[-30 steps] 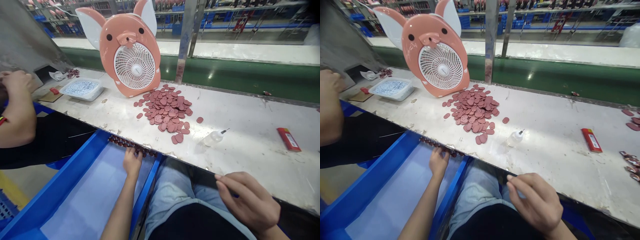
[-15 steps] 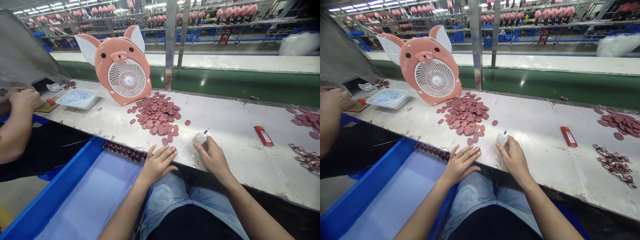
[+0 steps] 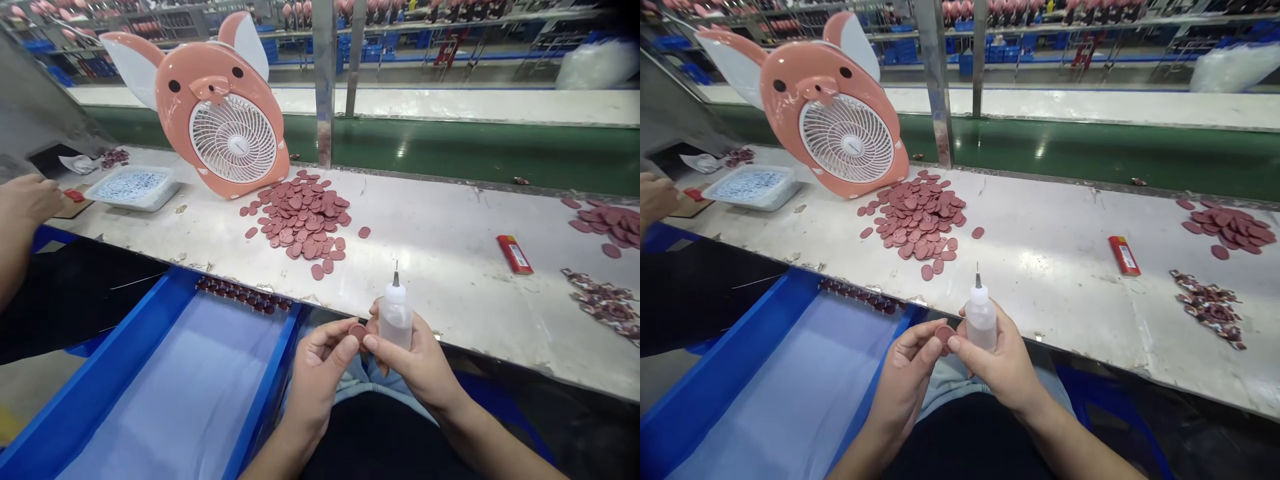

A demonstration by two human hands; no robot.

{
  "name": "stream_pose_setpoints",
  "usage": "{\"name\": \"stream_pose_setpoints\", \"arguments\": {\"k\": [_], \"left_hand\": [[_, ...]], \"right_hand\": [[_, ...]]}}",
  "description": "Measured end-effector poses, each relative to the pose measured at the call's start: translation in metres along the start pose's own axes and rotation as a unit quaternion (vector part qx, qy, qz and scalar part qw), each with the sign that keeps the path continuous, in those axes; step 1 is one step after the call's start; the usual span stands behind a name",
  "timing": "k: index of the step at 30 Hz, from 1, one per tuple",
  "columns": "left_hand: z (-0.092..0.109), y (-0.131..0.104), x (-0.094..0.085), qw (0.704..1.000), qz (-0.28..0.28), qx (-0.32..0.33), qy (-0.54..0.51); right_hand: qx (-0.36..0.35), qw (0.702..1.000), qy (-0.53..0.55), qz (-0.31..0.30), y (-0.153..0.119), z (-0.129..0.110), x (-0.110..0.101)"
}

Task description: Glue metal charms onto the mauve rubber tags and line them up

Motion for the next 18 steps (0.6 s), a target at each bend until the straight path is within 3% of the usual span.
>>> {"name": "stream_pose_setpoints", "arguments": {"k": [3, 5, 8, 11, 14, 18], "left_hand": [[0.006, -0.001, 0.022, 0.992, -0.118, 0.044, -0.030], [0.005, -0.003, 0.026, 0.989, -0.138, 0.041, -0.046], [-0.002, -0.003, 0.010, 0.996, -0.057, 0.003, -0.062], [-0.011, -0.007, -0.006, 0.994, 0.016, -0.058, -0.096], [-0.012, -0.011, -0.014, 0.988, 0.038, -0.085, -0.121], [-0.011, -0.014, -0.013, 0.986, 0.037, -0.088, -0.138]], "right_hand": [[0.036, 0.999, 0.025, -0.022, -0.003, 0.009, 0.006], [0.044, 0.998, 0.024, -0.028, -0.006, 0.011, 0.006], [0.047, 0.998, 0.009, -0.029, -0.012, 0.008, -0.002], [0.018, 0.997, -0.079, -0.013, -0.021, -0.007, -0.021], [-0.105, 0.977, -0.178, 0.061, -0.034, -0.040, -0.049], [-0.223, 0.955, -0.150, 0.123, -0.059, -0.055, -0.074]]}}
Point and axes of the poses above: each hand's wrist, its own y-axis towards the middle knuckle, its own x-axis out of the palm, z = x × y, the point moved 10 cm from there along y, towards the middle knuckle, and after that the axes turned 11 degrees about y, right-handed, at the moved point
